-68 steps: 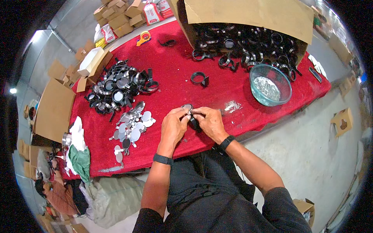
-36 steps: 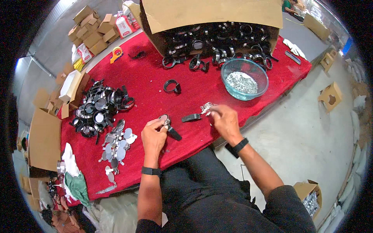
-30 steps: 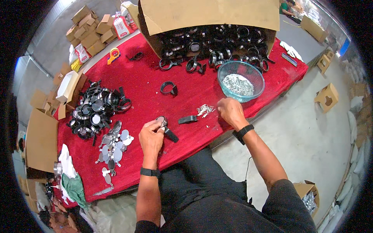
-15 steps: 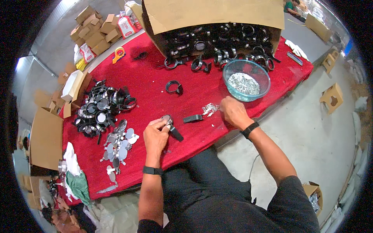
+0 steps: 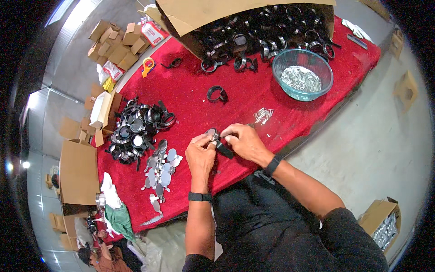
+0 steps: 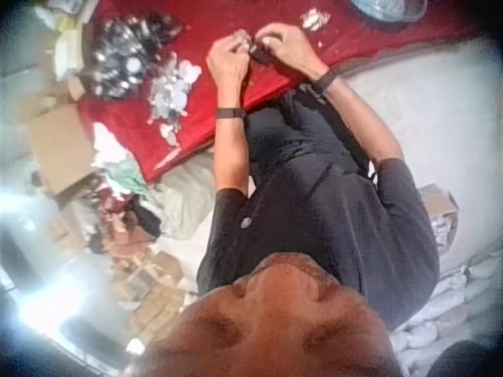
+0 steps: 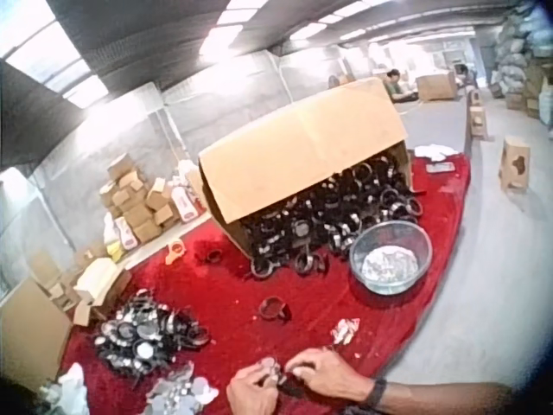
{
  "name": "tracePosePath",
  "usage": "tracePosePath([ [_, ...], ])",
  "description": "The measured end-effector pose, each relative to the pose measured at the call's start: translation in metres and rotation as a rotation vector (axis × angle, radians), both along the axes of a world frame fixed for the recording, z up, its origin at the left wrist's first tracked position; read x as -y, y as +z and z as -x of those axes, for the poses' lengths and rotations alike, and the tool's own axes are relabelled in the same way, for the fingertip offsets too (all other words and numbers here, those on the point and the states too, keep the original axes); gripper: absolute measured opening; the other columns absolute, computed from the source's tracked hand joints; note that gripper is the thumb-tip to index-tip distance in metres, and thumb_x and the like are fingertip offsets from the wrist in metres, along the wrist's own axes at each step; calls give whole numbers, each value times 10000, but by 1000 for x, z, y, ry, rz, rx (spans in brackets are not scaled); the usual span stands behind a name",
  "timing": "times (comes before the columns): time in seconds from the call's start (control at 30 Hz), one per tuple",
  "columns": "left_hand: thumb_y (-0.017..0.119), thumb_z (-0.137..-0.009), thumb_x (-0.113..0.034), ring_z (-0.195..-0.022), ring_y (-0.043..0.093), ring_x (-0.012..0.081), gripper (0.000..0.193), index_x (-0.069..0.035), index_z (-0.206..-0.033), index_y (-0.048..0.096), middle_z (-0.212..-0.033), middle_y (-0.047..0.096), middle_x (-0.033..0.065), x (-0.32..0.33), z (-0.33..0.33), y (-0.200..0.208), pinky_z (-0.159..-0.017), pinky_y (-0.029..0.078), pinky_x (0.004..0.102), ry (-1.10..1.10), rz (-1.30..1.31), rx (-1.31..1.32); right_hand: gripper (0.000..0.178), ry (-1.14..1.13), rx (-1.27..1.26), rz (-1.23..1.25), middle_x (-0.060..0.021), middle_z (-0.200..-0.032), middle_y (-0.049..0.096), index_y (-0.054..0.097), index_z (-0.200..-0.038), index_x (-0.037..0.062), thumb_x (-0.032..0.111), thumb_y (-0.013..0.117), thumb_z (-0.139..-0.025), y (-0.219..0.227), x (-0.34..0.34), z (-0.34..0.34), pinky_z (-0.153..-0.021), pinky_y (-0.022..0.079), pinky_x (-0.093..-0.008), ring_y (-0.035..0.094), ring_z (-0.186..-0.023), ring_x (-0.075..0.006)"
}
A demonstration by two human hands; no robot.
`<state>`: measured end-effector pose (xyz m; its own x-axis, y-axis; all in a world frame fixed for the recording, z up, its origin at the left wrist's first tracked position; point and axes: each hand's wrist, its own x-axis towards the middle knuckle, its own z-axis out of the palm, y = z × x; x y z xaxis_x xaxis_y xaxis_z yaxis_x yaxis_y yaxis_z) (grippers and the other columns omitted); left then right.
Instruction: The person is assembling plastic and metal parts at a workstation.
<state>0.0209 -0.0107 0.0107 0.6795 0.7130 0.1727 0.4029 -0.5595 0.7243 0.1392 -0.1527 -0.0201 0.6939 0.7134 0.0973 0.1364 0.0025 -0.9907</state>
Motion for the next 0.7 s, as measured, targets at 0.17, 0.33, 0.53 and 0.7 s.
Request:
tracePosePath([
  [0.17,767,-868,-99,-1062,785,373,295,-19,-1139,851,-1245,790,212,-2,0,-3,-999,596,442,-1,-10,-3,201,-40,83,16,-93,-995,729,771,-1131,-47,-7,639,-985,-16,-26,-1,-770,582,-330,693,-835,-149],
  [0.33,746,-873,-93,-1118,771,392,298,-16,-1141,850,-1254,786,225,-2,0,-2,-1033,585,439,0,-7,-25,238,51,-13,61,-213,-1059,808,804,-1103,-21,61,647,-943,-17,-29,-6,-961,587,-430,773,-1034,-318],
  [0.53,737,-873,-90,-1124,770,393,303,-17,-1145,850,-1259,785,227,0,-1,0,-1046,578,441,-16,-60,-29,221,21,-46,48,-181,-1010,820,807,-1091,-26,44,657,-944,-22,-36,-10,-892,604,-398,781,-941,-256],
  [0.7,738,-872,-82,-1119,772,391,306,-14,-1149,849,-1261,785,229,0,0,-2,-1042,581,444,-15,-37,-7,209,53,-183,60,-145,-960,812,811,-1077,-26,11,666,-931,-23,-36,-11,-844,602,-382,753,-893,-206],
])
